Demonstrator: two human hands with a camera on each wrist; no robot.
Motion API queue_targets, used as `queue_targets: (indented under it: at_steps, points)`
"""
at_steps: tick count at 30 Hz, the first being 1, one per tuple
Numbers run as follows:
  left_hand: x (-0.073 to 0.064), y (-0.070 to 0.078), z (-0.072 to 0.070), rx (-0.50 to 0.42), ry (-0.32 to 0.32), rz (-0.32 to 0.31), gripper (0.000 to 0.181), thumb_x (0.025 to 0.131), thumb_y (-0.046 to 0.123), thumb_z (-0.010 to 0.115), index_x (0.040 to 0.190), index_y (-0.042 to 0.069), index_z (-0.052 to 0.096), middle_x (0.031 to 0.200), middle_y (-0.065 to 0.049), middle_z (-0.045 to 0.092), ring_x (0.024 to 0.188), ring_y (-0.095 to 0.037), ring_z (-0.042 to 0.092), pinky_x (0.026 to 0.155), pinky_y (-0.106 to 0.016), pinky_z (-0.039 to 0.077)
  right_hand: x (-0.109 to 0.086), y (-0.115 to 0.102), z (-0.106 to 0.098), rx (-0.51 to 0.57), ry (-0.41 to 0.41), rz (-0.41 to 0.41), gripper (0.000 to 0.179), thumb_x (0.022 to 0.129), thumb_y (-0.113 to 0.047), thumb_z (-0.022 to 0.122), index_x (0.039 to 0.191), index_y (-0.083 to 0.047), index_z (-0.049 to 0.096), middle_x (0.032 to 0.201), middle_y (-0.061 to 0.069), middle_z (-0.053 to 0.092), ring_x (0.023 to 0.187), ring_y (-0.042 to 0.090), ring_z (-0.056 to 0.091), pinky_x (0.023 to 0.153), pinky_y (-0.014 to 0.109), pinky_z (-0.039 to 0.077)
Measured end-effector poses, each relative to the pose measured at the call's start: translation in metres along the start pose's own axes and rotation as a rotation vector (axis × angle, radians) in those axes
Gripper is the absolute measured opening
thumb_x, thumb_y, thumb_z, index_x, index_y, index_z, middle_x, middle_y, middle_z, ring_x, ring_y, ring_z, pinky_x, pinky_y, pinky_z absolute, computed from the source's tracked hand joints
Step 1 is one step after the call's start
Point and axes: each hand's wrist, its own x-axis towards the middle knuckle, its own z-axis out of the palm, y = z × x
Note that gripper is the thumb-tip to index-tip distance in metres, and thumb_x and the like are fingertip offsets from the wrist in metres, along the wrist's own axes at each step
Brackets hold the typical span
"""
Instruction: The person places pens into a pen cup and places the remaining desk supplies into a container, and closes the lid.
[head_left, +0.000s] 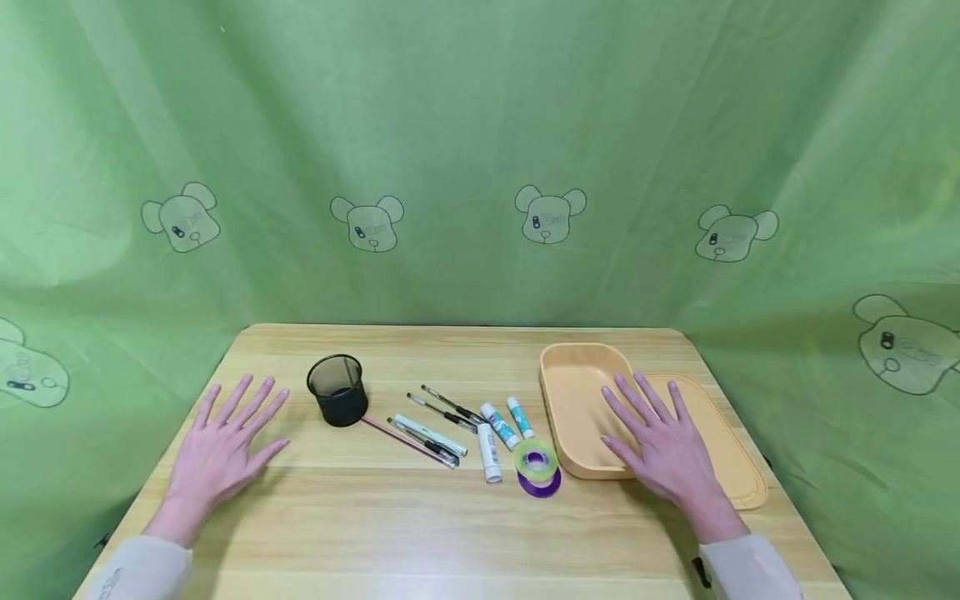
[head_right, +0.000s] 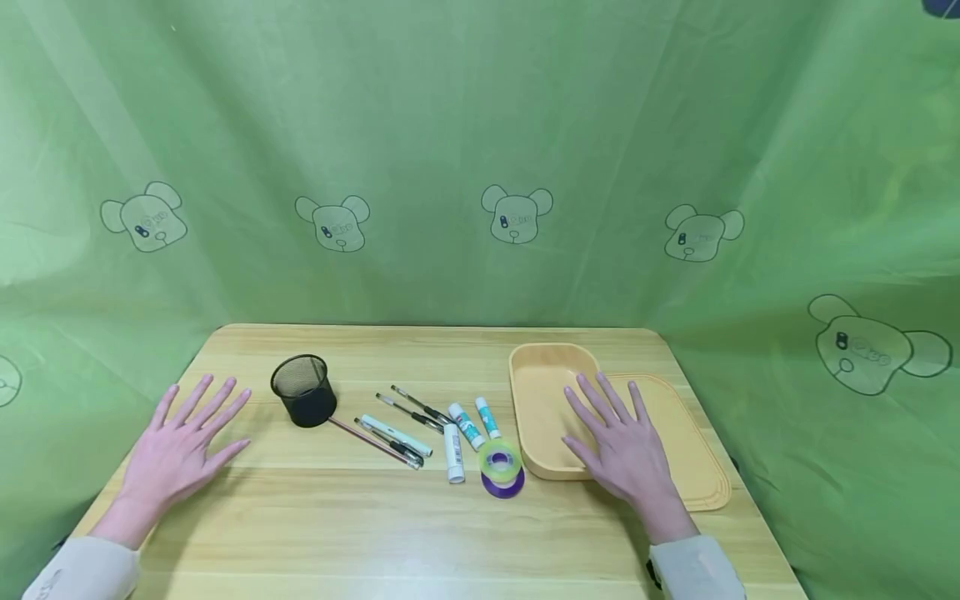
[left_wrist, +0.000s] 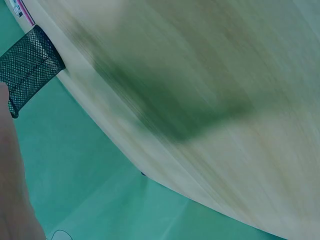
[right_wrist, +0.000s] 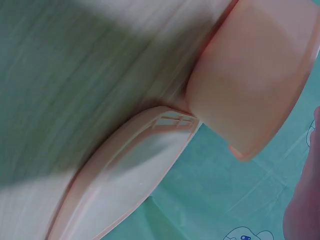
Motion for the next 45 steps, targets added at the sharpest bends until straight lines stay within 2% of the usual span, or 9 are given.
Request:
queue_targets:
  at_steps: [5, 9, 13, 20, 24, 29, 34, 38, 45]
  points:
    - [0.003, 0.002, -0.002, -0.023, 0.006, -0.032, 0.078, 0.096, 0.063, 0.053, 0.162, 0.027, 0.033, 0.171, -0.004, 0.027, 0.160, -0.030, 0.016, 0.131, -0.056, 0.004, 0.007, -0.008, -0.002, 0.027, 0.018, -0.009, 0.071, 0.101, -0.064, 0.042, 0.160, -0.023, 0.040, 0.168, 0.008, 0.034, 0.159, 0.033, 0.021, 0.129, 0.062, 0.004]
    - [0.013, 0.009, -0.001, -0.133, -0.003, -0.133, 0.080, 0.097, 0.057, 0.056, 0.165, 0.026, 0.028, 0.174, 0.002, 0.012, 0.162, -0.028, 0.008, 0.132, -0.053, -0.001, 0.019, -0.023, -0.005, 0.101, 0.035, 0.005, 0.069, 0.103, -0.059, 0.044, 0.161, -0.022, 0.038, 0.169, 0.008, 0.031, 0.160, 0.030, 0.017, 0.131, 0.058, 0.000]
    - [0.028, 0.019, 0.006, -0.368, -0.025, -0.273, 0.084, 0.099, 0.052, 0.059, 0.167, 0.023, 0.018, 0.175, -0.002, 0.008, 0.160, -0.036, 0.012, 0.131, -0.055, -0.002, 0.037, -0.047, -0.008, 0.224, 0.030, 0.056, 0.069, 0.102, -0.048, 0.055, 0.162, -0.019, 0.036, 0.167, 0.011, 0.035, 0.158, 0.033, 0.023, 0.130, 0.057, 0.009]
    - [0.049, 0.037, 0.020, -0.825, -0.120, -0.489, 0.103, 0.096, 0.052, 0.067, 0.166, 0.030, -0.005, 0.175, -0.009, -0.001, 0.158, -0.047, 0.006, 0.123, -0.075, 0.006, 0.070, -0.101, -0.007, 0.486, -0.042, 0.176, 0.061, 0.101, -0.038, 0.063, 0.156, -0.018, 0.046, 0.149, 0.014, 0.055, 0.134, 0.037, 0.052, 0.111, 0.061, 0.044]
    - [0.058, 0.044, 0.028, -1.075, -0.149, -0.580, 0.112, 0.094, 0.046, 0.074, 0.164, 0.035, -0.011, 0.175, -0.009, -0.001, 0.159, -0.045, 0.003, 0.123, -0.074, 0.008, 0.083, -0.133, 0.000, 0.677, -0.086, 0.234, 0.051, 0.102, -0.036, 0.066, 0.147, -0.016, 0.056, 0.130, 0.010, 0.065, 0.111, 0.027, 0.064, 0.093, 0.047, 0.058]
    - [0.070, 0.051, 0.035, -1.314, -0.141, -0.661, 0.119, 0.092, 0.033, 0.079, 0.164, 0.033, -0.015, 0.175, -0.009, -0.001, 0.161, -0.039, 0.004, 0.129, -0.063, 0.009, 0.093, -0.168, 0.012, 0.894, -0.141, 0.265, 0.034, 0.099, -0.022, 0.071, 0.129, -0.006, 0.069, 0.106, 0.005, 0.071, 0.087, 0.018, 0.065, 0.076, 0.025, 0.058]
    - [0.079, 0.059, 0.041, -1.410, -0.113, -0.724, 0.125, 0.087, 0.023, 0.085, 0.166, 0.030, -0.012, 0.174, -0.017, 0.005, 0.159, -0.042, 0.010, 0.130, -0.058, 0.014, 0.095, -0.195, 0.027, 0.955, -0.218, 0.255, 0.027, 0.096, -0.015, 0.073, 0.119, -0.001, 0.072, 0.100, 0.004, 0.071, 0.085, 0.016, 0.067, 0.075, 0.020, 0.057]
    - [0.084, 0.065, 0.045, -1.436, -0.109, -0.764, 0.126, 0.084, 0.024, 0.088, 0.166, 0.035, -0.007, 0.174, -0.016, 0.006, 0.158, -0.044, 0.013, 0.129, -0.059, 0.016, 0.094, -0.213, 0.035, 0.971, -0.272, 0.249, 0.024, 0.095, -0.012, 0.074, 0.116, -0.001, 0.072, 0.099, 0.006, 0.072, 0.073, 0.011, 0.065, 0.063, 0.021, 0.057]
    - [0.089, 0.073, 0.046, -1.434, -0.094, -0.793, 0.122, 0.083, 0.028, 0.089, 0.167, 0.034, 0.001, 0.172, -0.013, 0.017, 0.155, -0.048, 0.020, 0.128, -0.061, 0.020, 0.092, -0.234, 0.046, 0.819, -0.309, 0.217, 0.019, 0.087, -0.014, 0.078, 0.106, -0.009, 0.077, 0.091, 0.001, 0.072, 0.073, 0.003, 0.056, 0.069, 0.020, 0.051]
